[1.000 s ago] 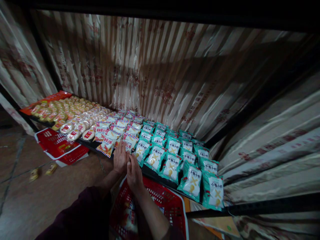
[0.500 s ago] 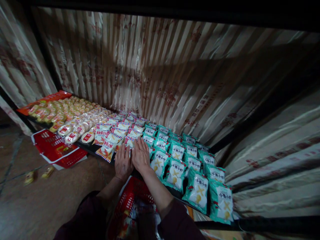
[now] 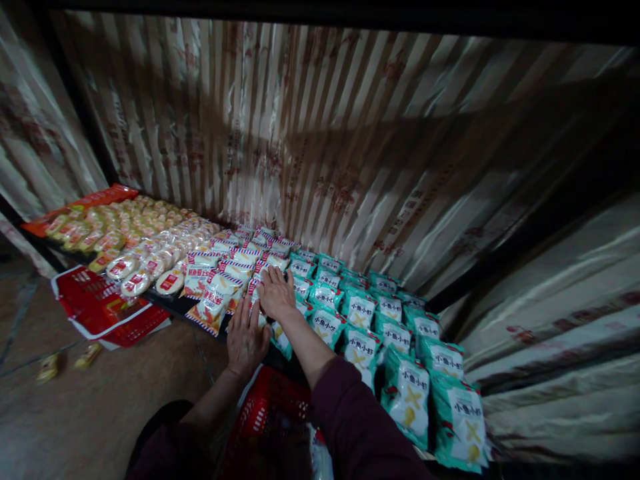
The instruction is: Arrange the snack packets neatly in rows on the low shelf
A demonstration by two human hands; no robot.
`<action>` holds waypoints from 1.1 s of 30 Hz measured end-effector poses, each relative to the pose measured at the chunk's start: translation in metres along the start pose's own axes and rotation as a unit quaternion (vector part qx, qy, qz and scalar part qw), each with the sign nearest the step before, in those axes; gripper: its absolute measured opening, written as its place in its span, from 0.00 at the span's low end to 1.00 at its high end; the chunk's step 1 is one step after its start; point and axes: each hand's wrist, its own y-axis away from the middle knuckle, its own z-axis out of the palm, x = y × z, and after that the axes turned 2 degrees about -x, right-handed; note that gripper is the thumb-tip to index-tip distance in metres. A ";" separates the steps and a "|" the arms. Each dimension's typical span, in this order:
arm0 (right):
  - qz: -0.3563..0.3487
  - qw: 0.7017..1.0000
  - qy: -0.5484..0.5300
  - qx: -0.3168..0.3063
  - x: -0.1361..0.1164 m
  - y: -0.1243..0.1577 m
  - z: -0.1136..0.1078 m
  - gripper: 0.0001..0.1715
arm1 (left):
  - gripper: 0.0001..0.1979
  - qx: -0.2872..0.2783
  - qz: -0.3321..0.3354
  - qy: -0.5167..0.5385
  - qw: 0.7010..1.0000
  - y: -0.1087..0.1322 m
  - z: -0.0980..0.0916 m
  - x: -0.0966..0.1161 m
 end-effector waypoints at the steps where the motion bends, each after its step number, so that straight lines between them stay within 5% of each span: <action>1: 0.003 1.000 0.005 -0.007 0.001 -0.001 0.000 0.27 | 0.27 0.008 0.003 -0.008 1.000 0.000 0.001 0.000; 18: -0.007 1.000 0.019 -0.020 0.013 0.007 0.009 0.26 | 0.31 0.036 0.014 -0.002 0.999 -0.003 0.003 0.001; 33: -0.029 0.998 0.029 0.045 0.011 0.019 0.013 0.25 | 0.35 0.057 0.023 0.014 0.998 -0.006 0.007 -0.003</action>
